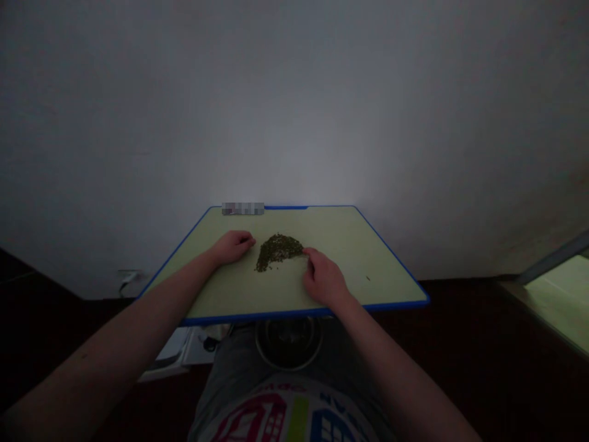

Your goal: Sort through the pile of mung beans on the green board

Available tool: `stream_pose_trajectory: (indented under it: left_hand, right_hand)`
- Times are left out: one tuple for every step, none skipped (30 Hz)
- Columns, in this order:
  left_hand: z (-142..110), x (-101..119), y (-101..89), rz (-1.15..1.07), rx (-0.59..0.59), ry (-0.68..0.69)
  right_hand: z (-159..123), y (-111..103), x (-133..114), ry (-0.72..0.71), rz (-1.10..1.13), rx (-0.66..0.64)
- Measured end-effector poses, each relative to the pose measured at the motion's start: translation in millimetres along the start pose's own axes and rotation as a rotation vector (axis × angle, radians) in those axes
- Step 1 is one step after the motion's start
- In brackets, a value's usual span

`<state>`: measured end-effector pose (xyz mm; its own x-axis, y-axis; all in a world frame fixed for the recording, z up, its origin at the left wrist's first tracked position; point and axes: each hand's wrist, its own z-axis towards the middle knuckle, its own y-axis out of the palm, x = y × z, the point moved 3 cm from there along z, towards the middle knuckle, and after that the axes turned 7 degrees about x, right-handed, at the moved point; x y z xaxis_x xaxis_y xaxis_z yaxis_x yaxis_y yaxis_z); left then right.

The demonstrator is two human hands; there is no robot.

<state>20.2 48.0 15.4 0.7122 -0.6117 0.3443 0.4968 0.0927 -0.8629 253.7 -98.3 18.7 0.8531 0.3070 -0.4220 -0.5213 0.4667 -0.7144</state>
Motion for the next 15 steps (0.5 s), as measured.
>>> stream_pose_trajectory:
  left_hand:
    - [0.0,0.8,0.0,0.0,-0.008,0.005]
    - [0.0,1.6,-0.3,0.0,-0.004,0.009]
    - [0.0,2.1,-0.5,-0.001,0.004,0.013]
    - [0.0,2.6,-0.2,0.0,-0.002,0.021]
    - [0.1,2.7,-0.2,0.005,0.007,0.02]
    - [0.2,2.5,0.1,0.004,0.007,0.018]
    - [0.3,2.4,0.9,0.0,-0.008,0.024]
    - [0.5,2.0,1.5,-0.001,-0.016,0.027]
    - [0.7,1.4,2.2,-0.002,-0.024,0.029]
    - [0.8,0.9,2.7,-0.001,-0.03,0.031]
    - [1.0,0.1,3.0,0.0,-0.027,0.029]
    - [1.1,-0.6,3.3,0.001,-0.025,0.026]
    - [1.1,-1.2,3.7,-0.001,-0.026,0.028]
    - [1.1,-1.8,4.1,-0.004,-0.025,0.029]
    - [1.2,-2.5,4.1,-0.002,-0.01,0.028]
  right_hand:
    - [-0.3,-1.4,-0.2,0.013,0.014,0.006]
    - [-0.7,-2.6,-0.1,0.028,0.034,0.009]
    - [-1.0,-3.7,0.4,0.048,0.059,0.016]
    - [-1.3,-4.6,1.3,0.068,0.085,0.026]
    - [-1.5,-5.1,2.7,0.085,0.112,0.036]
    - [-1.6,-5.1,4.4,0.099,0.137,0.048]
    - [-1.7,-4.7,6.5,0.11,0.163,0.057]
    - [-1.7,-3.9,8.8,0.116,0.185,0.064]
    - [-1.8,-2.7,11.2,0.121,0.203,0.07]
    - [-1.9,-1.4,13.7,0.126,0.214,0.074]
    - [-2.0,-0.1,15.9,0.129,0.216,0.074]
    - [-2.2,1.2,17.7,0.131,0.21,0.074]
    - [-2.4,2.2,18.8,0.129,0.199,0.073]
    - [-2.6,3.1,19.2,0.122,0.182,0.067]
    - [-2.7,3.8,18.8,0.109,0.159,0.059]
